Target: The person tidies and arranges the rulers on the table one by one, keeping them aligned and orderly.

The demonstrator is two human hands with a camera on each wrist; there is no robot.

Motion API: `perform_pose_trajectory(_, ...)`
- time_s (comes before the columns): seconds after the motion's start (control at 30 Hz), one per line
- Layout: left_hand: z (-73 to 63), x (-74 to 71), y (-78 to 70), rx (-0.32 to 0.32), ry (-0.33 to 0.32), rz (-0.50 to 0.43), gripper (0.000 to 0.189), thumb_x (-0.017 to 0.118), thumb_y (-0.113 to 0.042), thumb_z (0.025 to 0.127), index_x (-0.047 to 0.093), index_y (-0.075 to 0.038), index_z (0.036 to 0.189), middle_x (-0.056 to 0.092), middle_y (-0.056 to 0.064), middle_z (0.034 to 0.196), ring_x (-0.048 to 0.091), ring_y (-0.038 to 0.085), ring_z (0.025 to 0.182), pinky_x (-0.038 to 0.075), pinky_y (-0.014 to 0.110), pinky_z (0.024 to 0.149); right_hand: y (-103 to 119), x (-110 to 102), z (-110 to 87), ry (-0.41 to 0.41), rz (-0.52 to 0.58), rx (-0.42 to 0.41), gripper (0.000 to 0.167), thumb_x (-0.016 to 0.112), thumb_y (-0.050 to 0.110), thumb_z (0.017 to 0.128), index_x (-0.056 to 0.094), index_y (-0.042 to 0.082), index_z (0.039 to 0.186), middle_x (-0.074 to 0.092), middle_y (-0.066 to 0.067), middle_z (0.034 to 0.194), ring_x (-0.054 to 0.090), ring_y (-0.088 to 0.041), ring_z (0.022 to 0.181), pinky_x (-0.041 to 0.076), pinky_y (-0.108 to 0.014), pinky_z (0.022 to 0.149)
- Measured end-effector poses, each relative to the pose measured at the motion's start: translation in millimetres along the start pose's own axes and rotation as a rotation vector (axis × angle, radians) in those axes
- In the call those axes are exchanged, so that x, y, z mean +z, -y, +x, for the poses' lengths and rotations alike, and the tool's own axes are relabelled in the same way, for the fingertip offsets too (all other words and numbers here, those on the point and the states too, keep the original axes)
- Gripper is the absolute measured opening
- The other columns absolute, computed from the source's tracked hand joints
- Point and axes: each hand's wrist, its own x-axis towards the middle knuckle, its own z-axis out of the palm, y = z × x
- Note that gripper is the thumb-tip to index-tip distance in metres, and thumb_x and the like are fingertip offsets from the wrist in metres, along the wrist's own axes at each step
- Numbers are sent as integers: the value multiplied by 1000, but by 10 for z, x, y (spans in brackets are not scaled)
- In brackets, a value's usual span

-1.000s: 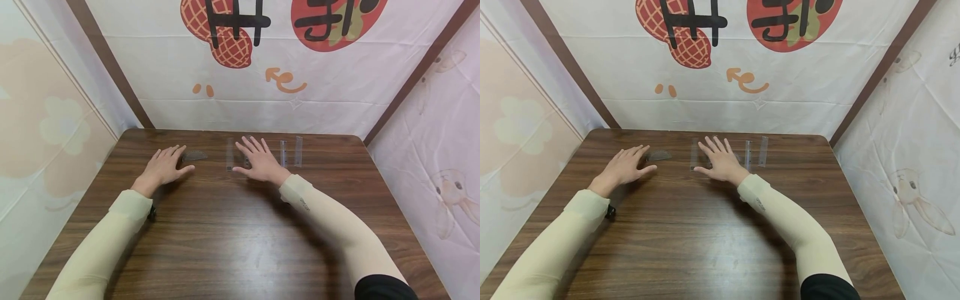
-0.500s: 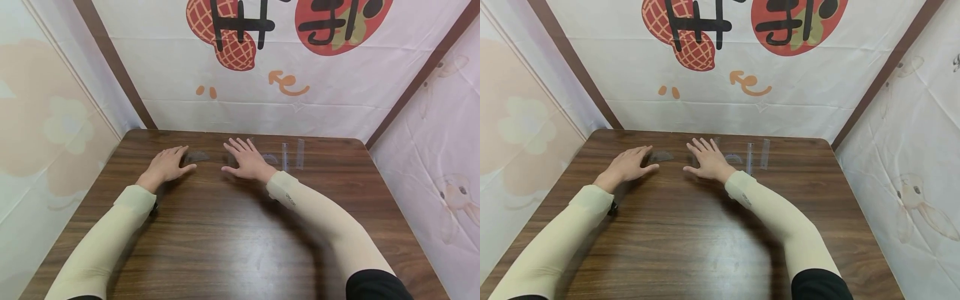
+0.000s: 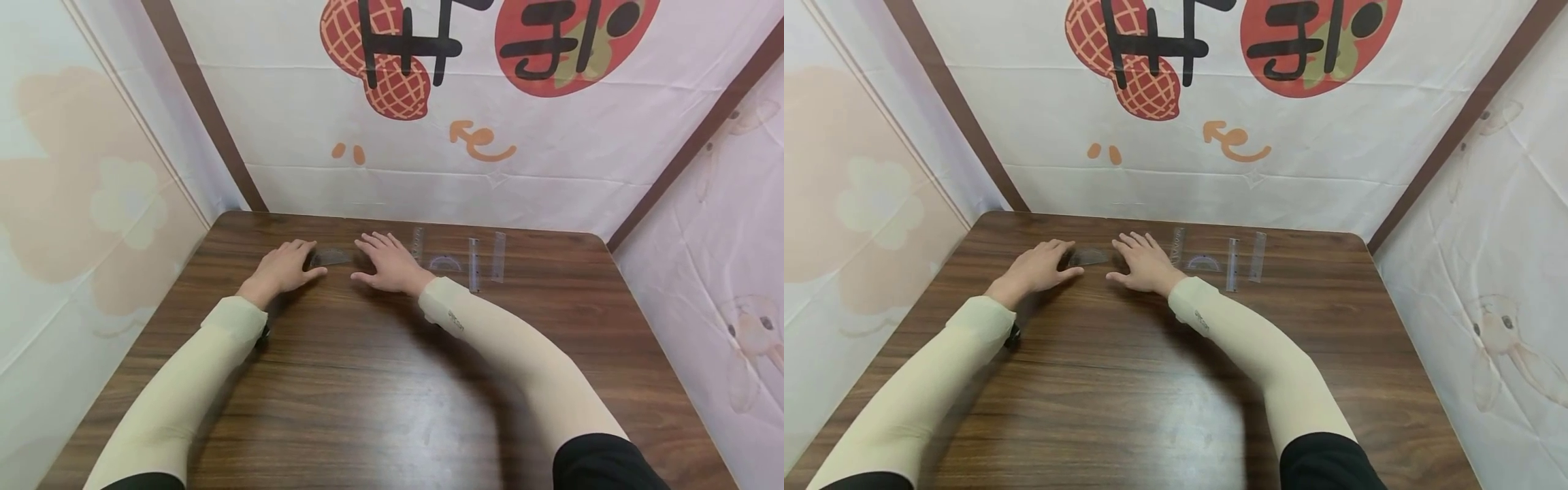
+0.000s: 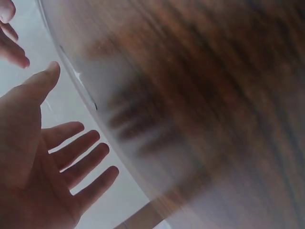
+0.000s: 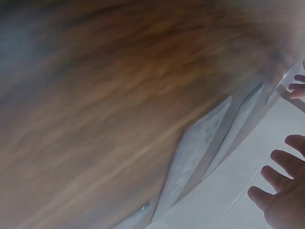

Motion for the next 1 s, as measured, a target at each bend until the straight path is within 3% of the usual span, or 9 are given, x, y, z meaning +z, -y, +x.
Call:
perform_pose_trajectory(0.4, 102, 37, 8, -16, 18, -69, 71, 64, -45, 108, 45, -1, 161, 42, 27, 163, 42, 49, 149, 42, 70, 112, 55, 75, 203, 68, 50, 9, 81, 61, 57, 106, 35, 12, 169, 34, -9, 174, 31, -28, 161, 27, -46, 129)
perform_pose_trajectory(0.8, 157, 56, -5, -3, -22, -59, 57, 70, -35, 106, 59, -1, 150, 51, 24, 156, 49, 47, 142, 47, 69, 105, 115, 163, 367, 92, 90, 15, 77, 62, 54, 107, 40, 9, 166, 45, -9, 167, 43, -26, 154, 38, -44, 124)
perform_pose_trajectory(1.0, 178, 54, -8, -33, -44, -46, 51, 71, -34, 106, 63, -4, 147, 54, 22, 155, 50, 46, 142, 48, 69, 105, 148, 149, 426, 105, 77, 27, 72, 62, 51, 108, 44, 10, 164, 50, -10, 163, 48, -25, 149, 42, -42, 120)
